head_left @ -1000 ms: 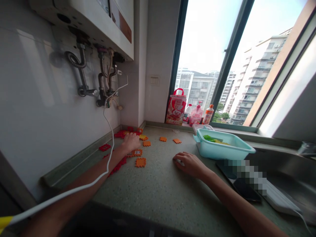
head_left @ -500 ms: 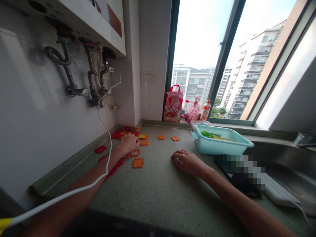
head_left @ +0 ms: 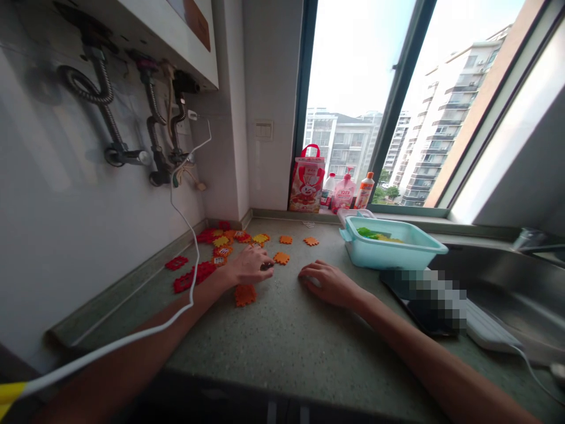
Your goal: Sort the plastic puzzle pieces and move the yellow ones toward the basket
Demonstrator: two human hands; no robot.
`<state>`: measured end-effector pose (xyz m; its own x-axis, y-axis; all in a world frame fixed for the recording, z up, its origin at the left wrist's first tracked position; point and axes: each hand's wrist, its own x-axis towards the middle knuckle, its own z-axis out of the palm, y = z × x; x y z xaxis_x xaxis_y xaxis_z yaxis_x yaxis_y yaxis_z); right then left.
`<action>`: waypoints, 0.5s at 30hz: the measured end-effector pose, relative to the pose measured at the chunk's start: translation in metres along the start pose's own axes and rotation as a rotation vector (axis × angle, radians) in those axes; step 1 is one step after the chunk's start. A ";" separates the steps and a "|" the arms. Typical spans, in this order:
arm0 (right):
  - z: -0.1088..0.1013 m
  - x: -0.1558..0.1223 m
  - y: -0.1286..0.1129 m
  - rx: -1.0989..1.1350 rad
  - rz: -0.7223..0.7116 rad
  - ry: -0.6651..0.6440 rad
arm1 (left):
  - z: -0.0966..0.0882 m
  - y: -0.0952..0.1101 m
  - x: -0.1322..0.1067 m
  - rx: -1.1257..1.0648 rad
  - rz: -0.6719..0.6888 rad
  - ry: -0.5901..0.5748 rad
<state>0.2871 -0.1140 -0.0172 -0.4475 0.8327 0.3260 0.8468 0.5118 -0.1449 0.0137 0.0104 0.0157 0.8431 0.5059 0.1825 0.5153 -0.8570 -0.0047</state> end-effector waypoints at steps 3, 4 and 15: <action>0.009 0.007 -0.003 0.064 -0.038 0.038 | -0.003 0.007 -0.001 -0.123 0.104 -0.028; 0.012 0.009 -0.003 0.072 -0.030 0.048 | -0.005 0.009 -0.001 -0.190 0.145 -0.048; 0.014 0.016 -0.020 0.063 -0.098 0.041 | 0.016 -0.003 0.007 -0.113 0.188 0.078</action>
<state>0.2590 -0.1085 -0.0220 -0.5140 0.7695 0.3789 0.7792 0.6036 -0.1688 0.0203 0.0176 0.0015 0.9061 0.3306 0.2640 0.3257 -0.9433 0.0635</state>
